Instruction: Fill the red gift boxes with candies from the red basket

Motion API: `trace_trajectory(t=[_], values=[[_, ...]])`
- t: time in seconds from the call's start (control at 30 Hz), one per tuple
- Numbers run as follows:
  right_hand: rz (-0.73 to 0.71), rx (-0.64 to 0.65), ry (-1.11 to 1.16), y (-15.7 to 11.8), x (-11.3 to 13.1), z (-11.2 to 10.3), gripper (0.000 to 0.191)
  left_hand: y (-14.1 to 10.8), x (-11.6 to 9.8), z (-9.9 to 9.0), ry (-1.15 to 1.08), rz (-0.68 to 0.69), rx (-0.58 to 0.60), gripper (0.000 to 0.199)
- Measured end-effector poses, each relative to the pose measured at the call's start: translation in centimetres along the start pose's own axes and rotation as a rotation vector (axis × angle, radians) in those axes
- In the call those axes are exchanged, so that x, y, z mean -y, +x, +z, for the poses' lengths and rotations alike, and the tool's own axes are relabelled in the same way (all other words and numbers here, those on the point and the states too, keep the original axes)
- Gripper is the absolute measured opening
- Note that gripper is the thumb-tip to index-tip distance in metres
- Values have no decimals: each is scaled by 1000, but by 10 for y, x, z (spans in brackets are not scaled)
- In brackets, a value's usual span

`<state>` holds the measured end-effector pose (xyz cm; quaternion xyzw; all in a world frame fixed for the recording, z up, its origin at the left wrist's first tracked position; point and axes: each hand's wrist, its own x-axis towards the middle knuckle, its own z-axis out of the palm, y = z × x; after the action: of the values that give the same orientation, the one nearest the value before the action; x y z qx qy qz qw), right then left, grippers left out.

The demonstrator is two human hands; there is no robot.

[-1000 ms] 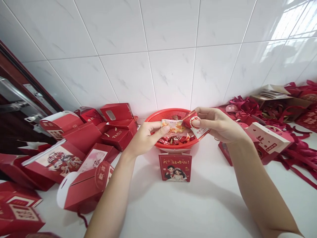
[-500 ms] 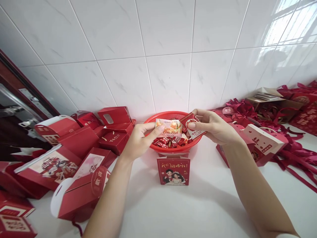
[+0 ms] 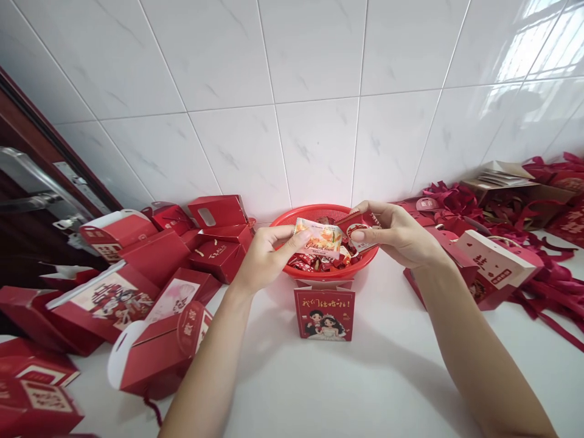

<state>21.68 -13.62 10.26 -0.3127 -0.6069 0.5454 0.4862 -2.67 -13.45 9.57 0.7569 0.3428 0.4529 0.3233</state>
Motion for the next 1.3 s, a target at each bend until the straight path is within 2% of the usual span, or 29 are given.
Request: trace_trajectory(t=[0.17, 0.3, 0.53, 0.67, 0.77, 0.83, 1.0, 1.3], values=[[-10, -7, -48, 0, -4, 3, 34, 1, 0, 1, -44, 16, 38, 28], [-42, 11, -169, 0, -6, 7, 33, 0, -1, 4, -40, -7, 29, 31], [-91, -43, -304, -2, -6, 21, 41, -5, -3, 13, 101, 17, 11, 25], [-25, -51, -139, 0, -8, 24, 42, -7, -4, 11, 181, 41, -8, 26], [84, -99, 43, 3, -8, 25, 46, -7, -6, 2, 182, 35, -9, 25], [108, -103, 103, 5, -9, 25, 43, -7, -6, -5, 176, 30, -16, 24], [129, -57, 146, 8, -12, 26, 35, -7, -6, -15, 188, 8, -14, 24], [77, -10, 115, 4, -9, 26, 30, -7, -9, -15, 228, -18, 36, 25]])
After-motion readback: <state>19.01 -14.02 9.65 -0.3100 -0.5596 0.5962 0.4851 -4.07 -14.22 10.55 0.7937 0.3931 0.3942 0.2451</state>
